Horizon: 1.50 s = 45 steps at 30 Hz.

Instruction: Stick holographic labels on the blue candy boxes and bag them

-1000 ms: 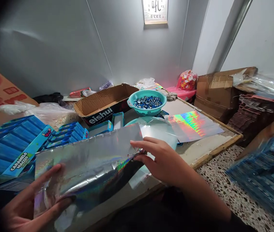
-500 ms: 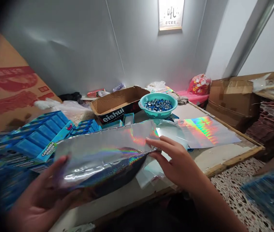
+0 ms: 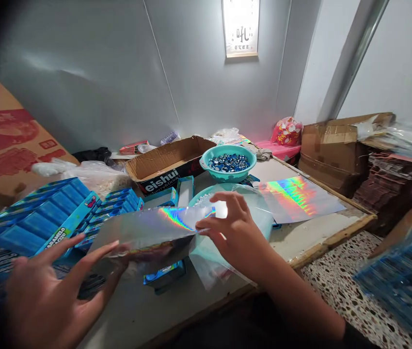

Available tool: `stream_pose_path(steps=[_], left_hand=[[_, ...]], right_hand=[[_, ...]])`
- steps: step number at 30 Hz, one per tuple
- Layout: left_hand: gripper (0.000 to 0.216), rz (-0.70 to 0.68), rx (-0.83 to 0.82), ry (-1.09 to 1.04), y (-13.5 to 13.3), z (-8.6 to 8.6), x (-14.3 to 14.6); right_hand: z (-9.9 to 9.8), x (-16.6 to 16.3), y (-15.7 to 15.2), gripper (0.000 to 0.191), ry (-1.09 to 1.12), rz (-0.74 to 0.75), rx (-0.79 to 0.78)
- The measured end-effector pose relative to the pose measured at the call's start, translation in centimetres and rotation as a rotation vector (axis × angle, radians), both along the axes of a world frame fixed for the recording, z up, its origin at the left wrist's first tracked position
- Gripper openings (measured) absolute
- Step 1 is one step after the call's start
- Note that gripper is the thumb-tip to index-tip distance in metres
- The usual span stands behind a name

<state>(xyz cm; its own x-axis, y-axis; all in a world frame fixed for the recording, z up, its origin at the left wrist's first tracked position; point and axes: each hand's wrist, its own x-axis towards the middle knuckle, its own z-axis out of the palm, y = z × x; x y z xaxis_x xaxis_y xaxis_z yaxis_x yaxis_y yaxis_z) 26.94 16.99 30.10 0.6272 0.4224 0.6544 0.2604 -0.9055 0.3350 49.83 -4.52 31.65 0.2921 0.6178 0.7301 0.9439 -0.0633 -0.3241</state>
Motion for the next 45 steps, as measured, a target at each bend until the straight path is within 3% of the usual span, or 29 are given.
stream_pose_path(steps=[3, 5, 9, 13, 16, 21, 25, 33, 45], left_hand=[[0.06, -0.15, 0.321, 0.129, -2.4, 1.6, 2.2], [0.057, -0.281, 0.331, 0.173, -3.8, 2.3, 3.3], [0.016, -0.341, 0.079, 0.226, -4.5, 3.1, 3.8], [0.03, -0.403, -0.367, 0.452, -3.6, 3.6, 2.6], [0.034, -0.423, -0.483, 0.523, -3.4, 3.8, 2.1], [0.022, -0.296, -0.217, 0.318, -4.5, 3.0, 2.5], [0.039, -0.288, -0.003, 0.122, -5.5, 1.9, 3.3], [0.035, -0.321, 0.055, 0.002, -5.2, 0.3, 4.1], [0.021, -0.371, 0.213, -0.145, -5.5, -0.2, 5.2]], right_hand=[[0.8, -1.4, 1.2, 0.023, 0.045, 0.231, -0.021], [1.2, -2.5, 1.8, 0.026, 0.118, 0.364, -0.022], [1.5, -4.1, 2.1, 0.015, 0.412, 0.344, 0.004], [1.2, -4.8, 1.9, 0.017, 0.726, 0.338, -0.094], [0.5, -5.2, 2.2, 0.009, 0.86, 0.346, -0.144], [-1.1, -5.6, 3.4, 0.011, 1.001, 0.333, -0.126], [-1.8, -5.6, 3.7, 0.015, 1.037, 0.405, -0.031], [-1.6, -5.2, 3.4, 0.032, 1.084, 0.477, -0.027], [-2.1, -4.8, 3.9, 0.031, 1.286, 0.486, 0.028]])
